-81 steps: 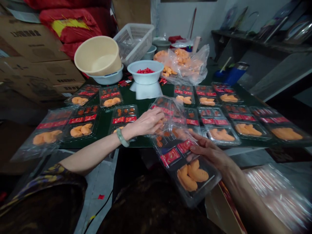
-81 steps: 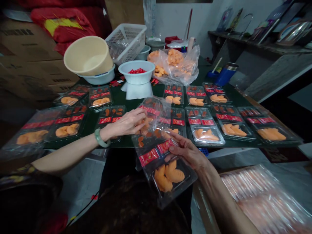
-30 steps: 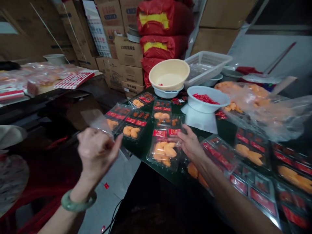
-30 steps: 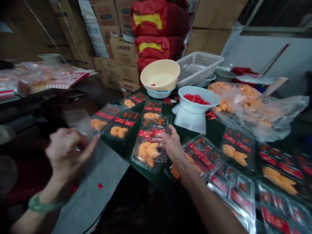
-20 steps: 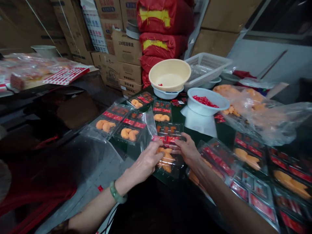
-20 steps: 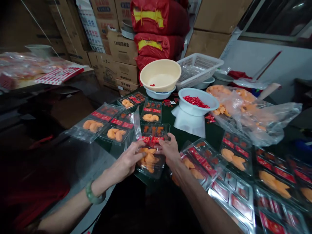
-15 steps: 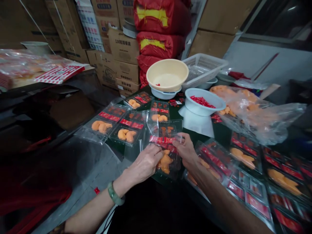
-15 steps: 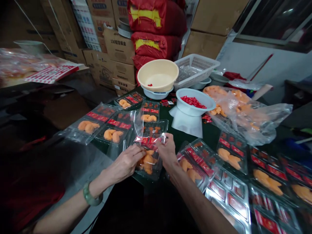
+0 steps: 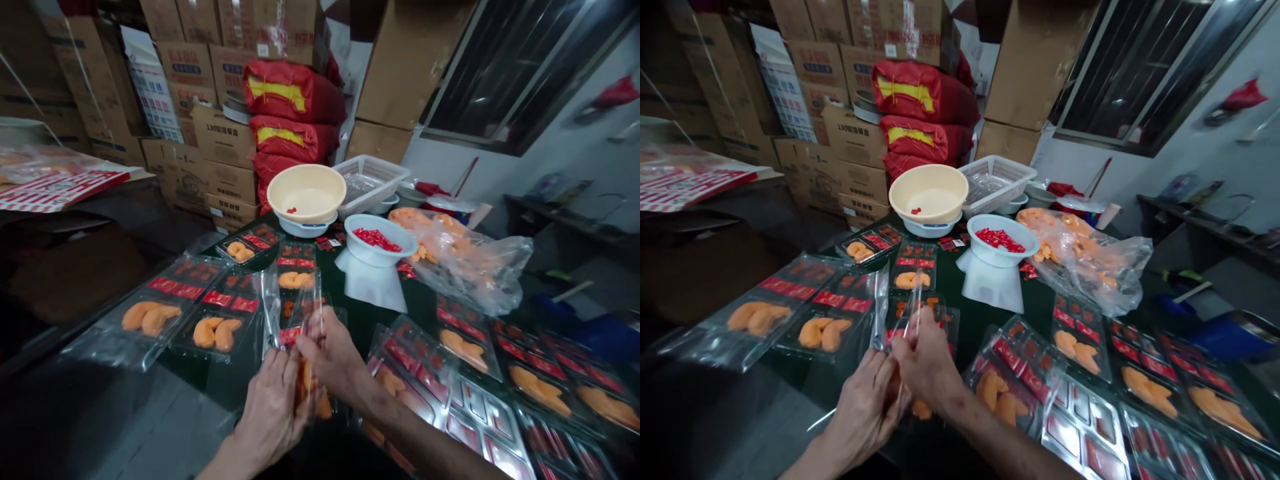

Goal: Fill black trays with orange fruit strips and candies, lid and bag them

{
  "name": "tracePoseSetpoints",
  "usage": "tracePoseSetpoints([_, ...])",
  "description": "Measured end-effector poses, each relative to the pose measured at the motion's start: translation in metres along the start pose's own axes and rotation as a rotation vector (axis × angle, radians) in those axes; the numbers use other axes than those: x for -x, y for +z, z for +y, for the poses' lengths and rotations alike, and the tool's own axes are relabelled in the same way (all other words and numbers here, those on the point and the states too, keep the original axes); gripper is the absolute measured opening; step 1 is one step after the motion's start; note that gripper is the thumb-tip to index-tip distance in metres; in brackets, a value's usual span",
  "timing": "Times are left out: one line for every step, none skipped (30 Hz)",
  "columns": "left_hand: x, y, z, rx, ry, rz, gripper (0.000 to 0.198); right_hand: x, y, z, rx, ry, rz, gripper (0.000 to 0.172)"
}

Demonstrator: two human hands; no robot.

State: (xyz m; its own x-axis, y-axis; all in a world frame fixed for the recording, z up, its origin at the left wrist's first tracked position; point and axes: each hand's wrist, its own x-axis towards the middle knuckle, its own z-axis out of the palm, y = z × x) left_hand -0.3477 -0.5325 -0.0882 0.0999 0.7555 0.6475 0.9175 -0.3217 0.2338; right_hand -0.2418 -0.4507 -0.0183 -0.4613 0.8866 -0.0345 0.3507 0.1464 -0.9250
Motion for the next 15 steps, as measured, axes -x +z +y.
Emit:
tracePoseSetpoints([0.001, 0.000, -0.002, 0.003, -0.003, 0.013, 0.023, 0.000, -0.004, -0.002, 0.002, -0.010, -0.073, 0.018])
tracePoseSetpoints([0.002, 0.001, -0.004, 0.001, -0.012, 0.024, 0.017, -0.001, -0.009, -0.004, -0.001, -0.026, -0.159, 0.019])
tracePoseSetpoints([0.003, 0.002, -0.006, -0.005, -0.026, 0.028, 0.013, -0.004, -0.015, -0.004, -0.008, -0.043, -0.253, 0.021])
tracePoseSetpoints([0.005, 0.003, -0.009, -0.012, -0.036, 0.020, 0.012, -0.007, -0.021, -0.004, -0.018, -0.053, -0.344, 0.024])
tracePoseSetpoints([0.007, 0.005, -0.011, -0.016, -0.038, 0.003, 0.012, -0.010, -0.027, -0.003, -0.033, -0.053, -0.422, 0.026])
tracePoseSetpoints([0.009, 0.007, -0.013, -0.016, -0.029, -0.016, 0.013, -0.015, -0.032, -0.001, -0.053, -0.041, -0.483, 0.028])
tracePoseSetpoints([0.010, 0.008, -0.014, -0.011, -0.018, -0.031, 0.015, -0.019, -0.036, 0.002, -0.075, -0.021, -0.527, 0.031])
tracePoseSetpoints([0.011, 0.010, -0.015, 0.002, -0.009, -0.034, 0.017, -0.023, -0.040, 0.004, -0.100, 0.006, -0.554, 0.033])
tracePoseSetpoints([0.011, 0.011, -0.016, 0.014, -0.011, -0.025, 0.018, -0.026, -0.042, 0.006, -0.125, 0.037, -0.576, 0.034])
tracePoseSetpoints([0.009, 0.011, -0.017, 0.022, -0.025, -0.014, 0.018, -0.030, -0.045, 0.008, -0.147, 0.069, -0.598, 0.036])
tracePoseSetpoints([0.007, 0.011, -0.017, 0.027, -0.053, -0.006, 0.019, -0.033, -0.048, 0.009, -0.164, 0.092, -0.626, 0.037])
tracePoseSetpoints([0.005, 0.010, -0.018, 0.031, -0.082, -0.002, 0.019, -0.037, -0.052, 0.010, -0.168, 0.105, -0.655, 0.035])
tracePoseSetpoints([0.003, 0.010, -0.019, 0.039, -0.103, 0.001, 0.020, -0.044, -0.057, 0.011, -0.157, 0.108, -0.681, 0.032])
tracePoseSetpoints([0.001, 0.009, -0.021, 0.049, -0.114, 0.001, 0.021, -0.053, -0.064, 0.011, -0.125, 0.103, -0.681, 0.029])
tracePoseSetpoints([0.000, 0.008, -0.022, 0.061, -0.112, 0.001, 0.022, -0.065, -0.071, 0.013, -0.079, 0.093, -0.646, 0.025])
